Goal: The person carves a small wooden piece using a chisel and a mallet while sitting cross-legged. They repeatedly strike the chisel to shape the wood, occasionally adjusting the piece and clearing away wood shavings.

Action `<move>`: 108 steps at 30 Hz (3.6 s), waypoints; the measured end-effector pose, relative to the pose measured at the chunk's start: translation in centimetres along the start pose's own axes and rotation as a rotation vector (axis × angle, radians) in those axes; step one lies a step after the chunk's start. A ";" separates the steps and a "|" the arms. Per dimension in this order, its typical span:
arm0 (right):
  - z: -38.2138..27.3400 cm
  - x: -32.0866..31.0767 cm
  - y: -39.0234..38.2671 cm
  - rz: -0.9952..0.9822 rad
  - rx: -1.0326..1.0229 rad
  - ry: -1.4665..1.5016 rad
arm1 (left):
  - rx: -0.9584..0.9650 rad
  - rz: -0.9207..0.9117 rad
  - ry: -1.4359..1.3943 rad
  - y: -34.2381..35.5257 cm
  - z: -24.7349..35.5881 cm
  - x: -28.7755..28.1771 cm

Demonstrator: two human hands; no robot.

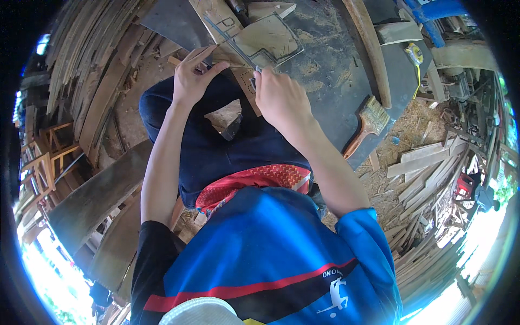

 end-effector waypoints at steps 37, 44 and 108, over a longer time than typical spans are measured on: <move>9.8 -3.3 -9.3 -0.019 0.162 0.228 | -0.339 -0.191 -0.073 1.6 -1.2 0.4; 7.1 -1.3 -7.3 -0.044 0.061 0.315 | -0.550 -0.497 -0.142 1.9 0.2 0.6; 1.9 -1.3 0.8 0.194 -0.066 0.004 | 0.298 0.090 0.221 0.9 7.6 4.2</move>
Point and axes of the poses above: each hand's wrist, its own y-axis towards the middle knuckle, its own x-axis out of the palm, z = x × y, the point moved 5 cm from there along y, towards the middle knuckle, and after that the axes turned 4 degrees about z, right-handed, at the moved point
